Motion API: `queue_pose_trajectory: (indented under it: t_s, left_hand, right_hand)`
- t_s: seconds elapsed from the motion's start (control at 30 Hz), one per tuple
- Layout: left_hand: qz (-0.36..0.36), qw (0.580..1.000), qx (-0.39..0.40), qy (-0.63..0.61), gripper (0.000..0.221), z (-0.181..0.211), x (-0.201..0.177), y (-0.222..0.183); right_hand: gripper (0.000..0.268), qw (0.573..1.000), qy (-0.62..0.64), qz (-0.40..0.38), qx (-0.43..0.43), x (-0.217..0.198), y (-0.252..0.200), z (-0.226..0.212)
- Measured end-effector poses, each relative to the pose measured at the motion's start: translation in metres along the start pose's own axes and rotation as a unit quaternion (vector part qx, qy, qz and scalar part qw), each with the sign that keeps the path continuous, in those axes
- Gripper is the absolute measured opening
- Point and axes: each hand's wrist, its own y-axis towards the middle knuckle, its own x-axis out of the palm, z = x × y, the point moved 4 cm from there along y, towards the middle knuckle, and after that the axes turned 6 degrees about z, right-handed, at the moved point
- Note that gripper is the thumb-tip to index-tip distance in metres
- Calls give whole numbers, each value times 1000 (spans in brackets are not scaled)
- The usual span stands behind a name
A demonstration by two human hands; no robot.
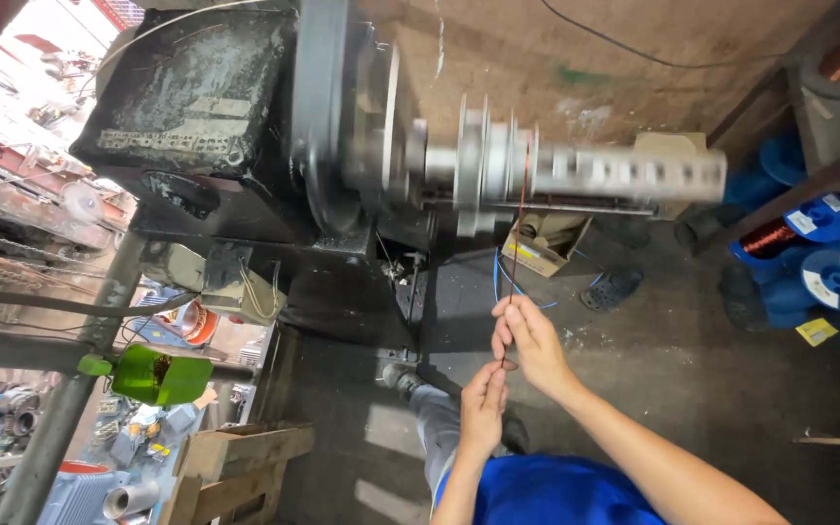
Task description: Winding copper wire onto a spindle using a motorized machine to create electrical coils, followed by manual trimming and securing of the wire.
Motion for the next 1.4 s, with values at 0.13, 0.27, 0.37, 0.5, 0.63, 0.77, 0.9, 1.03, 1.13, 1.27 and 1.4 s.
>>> queue_pose_trajectory:
  t_s: [0.13, 0.27, 0.37, 0.5, 0.63, 0.77, 0.9, 1.03, 1.13, 1.27, 1.4]
  left_hand:
    - [21, 1000, 7, 19, 39, -4, -2, 0]
    - [25, 1000, 8, 3, 26, -2, -4, -2]
    - [22, 999, 21, 28, 30, 19, 1, -5]
    - [26, 999, -8, 19, 25, 3, 1, -1]
    - [31, 999, -11, 16, 24, -9, -7, 0]
    - [33, 999, -21, 14, 22, -2, -2, 3]
    - [42, 999, -35, 5, 22, -18, -1, 13]
    - [53, 996, 23, 71, 26, 7, 1, 6]
    - [47, 999, 3, 3, 26, 53, 14, -7]
    - [35, 999, -3, 5, 21, 77, 24, -5]
    - [29, 997, -73, -23, 24, 19, 7, -2]
  right_hand:
    - [27, 994, 92, -10, 66, 5, -3, 10]
    - [26, 994, 90, 3, 62, 12, -17, 7]
    - [26, 994, 88, 20, 55, 12, -17, -2]
    - [22, 983, 145, 40, 104, 9, -5, 31]
    - [25, 995, 82, 15, 48, 14, -13, 25]
    - [24, 992, 102, 44, 63, 14, -8, 18]
    - [23, 991, 110, 32, 68, 11, 4, 40]
    - [25, 997, 65, 36, 36, 15, -3, 25]
    - [27, 992, 111, 49, 20, 20, -7, -5]
    - [19, 963, 253, 56, 76, 21, 4, -11]
    - [32, 984, 162, 34, 72, 11, 1, 48]
